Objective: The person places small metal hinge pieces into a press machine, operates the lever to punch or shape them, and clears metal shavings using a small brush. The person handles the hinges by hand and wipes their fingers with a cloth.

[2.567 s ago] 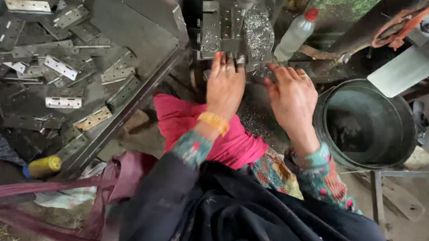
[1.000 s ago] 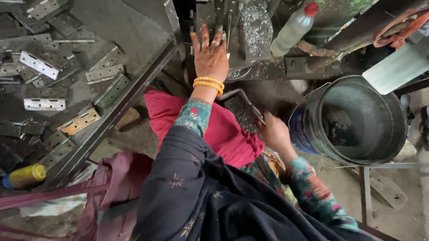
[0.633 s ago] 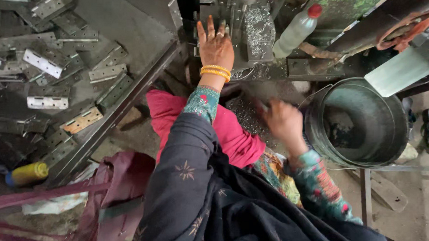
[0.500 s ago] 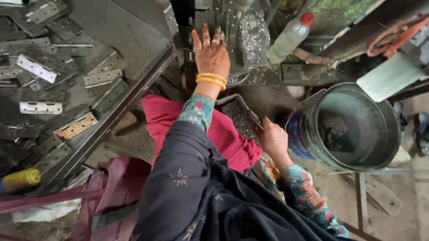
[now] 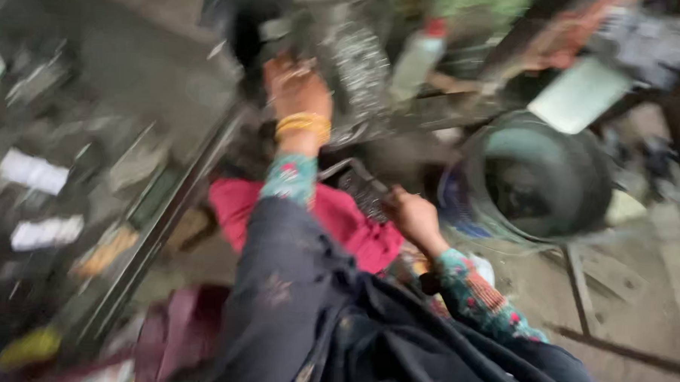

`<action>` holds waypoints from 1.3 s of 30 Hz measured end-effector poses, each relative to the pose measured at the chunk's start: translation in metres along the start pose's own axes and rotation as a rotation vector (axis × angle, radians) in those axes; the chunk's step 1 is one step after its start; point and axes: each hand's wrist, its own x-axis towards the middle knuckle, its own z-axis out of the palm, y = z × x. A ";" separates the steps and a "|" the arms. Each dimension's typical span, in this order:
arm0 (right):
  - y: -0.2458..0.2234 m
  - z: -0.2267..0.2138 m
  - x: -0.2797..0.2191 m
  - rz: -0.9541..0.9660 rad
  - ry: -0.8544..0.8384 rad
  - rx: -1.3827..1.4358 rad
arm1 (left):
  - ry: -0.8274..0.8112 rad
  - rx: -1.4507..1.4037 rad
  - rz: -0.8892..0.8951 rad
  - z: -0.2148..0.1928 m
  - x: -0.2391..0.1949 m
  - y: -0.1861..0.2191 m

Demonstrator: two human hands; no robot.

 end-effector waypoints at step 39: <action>-0.070 -0.097 0.044 -0.219 0.154 -0.521 | 0.171 -0.088 -0.037 -0.006 -0.045 0.017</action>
